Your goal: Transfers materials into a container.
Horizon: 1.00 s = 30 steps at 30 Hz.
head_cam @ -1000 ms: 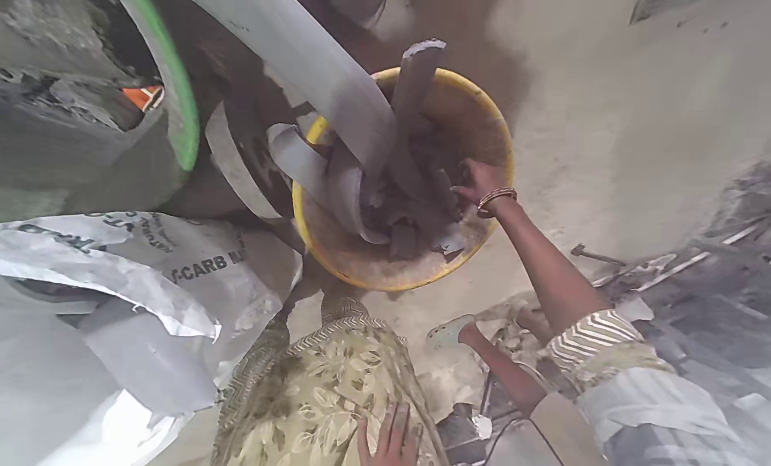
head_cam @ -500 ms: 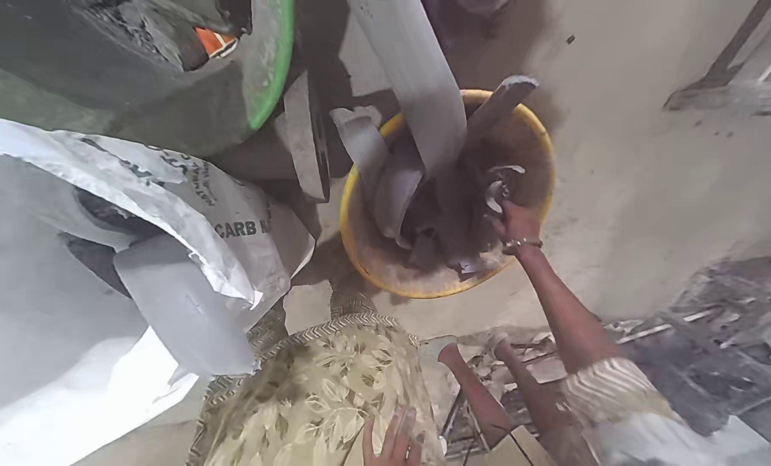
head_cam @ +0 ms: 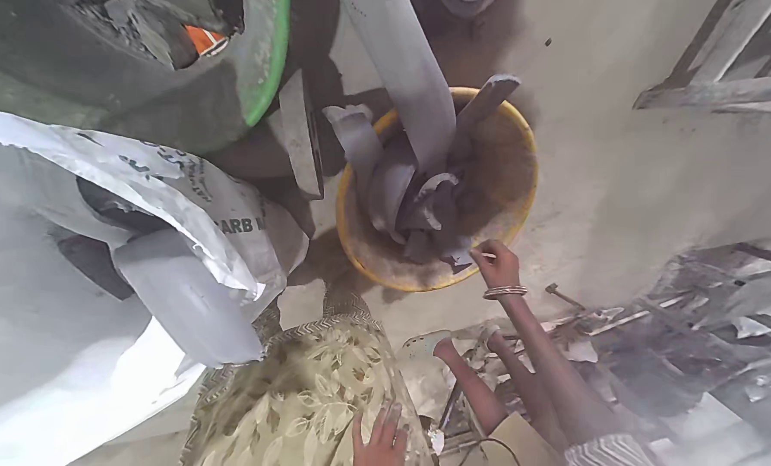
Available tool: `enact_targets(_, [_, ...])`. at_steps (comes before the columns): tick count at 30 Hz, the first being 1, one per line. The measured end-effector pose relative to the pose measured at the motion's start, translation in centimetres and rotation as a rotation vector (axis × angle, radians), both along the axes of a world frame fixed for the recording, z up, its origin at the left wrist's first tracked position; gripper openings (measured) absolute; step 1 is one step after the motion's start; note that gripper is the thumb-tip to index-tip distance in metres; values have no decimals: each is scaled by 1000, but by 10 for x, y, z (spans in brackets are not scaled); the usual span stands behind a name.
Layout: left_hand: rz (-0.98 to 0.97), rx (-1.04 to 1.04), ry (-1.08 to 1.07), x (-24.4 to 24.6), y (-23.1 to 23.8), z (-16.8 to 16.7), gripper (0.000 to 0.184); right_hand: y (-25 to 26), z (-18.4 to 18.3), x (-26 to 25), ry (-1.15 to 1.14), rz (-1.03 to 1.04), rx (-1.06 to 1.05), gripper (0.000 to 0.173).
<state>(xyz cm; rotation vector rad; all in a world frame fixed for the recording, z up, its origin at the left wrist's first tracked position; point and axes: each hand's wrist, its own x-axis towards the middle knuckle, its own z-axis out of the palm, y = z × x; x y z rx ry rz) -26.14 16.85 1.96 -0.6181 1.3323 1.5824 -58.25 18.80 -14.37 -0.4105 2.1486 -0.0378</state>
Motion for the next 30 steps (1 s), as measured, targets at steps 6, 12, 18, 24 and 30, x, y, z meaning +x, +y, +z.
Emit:
enact_targets(6, [-30,-20,15,-2,3,0,48,-13,-31,38,-58,-102,-40,87])
enact_targets(12, [-44,-21,-5,-12,2,0,47,-48,-55,16,120,-231,-63,94])
enact_targets(18, [-20,-75,14,-15,9,2,46,-50,-85,-13,198,-280,5,81])
enact_targets(24, [-53,-74,7,-25,11,1,48,-46,-95,19,145,-407,160,104])
enact_targets(30, [27,-84,-18,-41,1,6,45,-94,-132,69,102,-678,382,104])
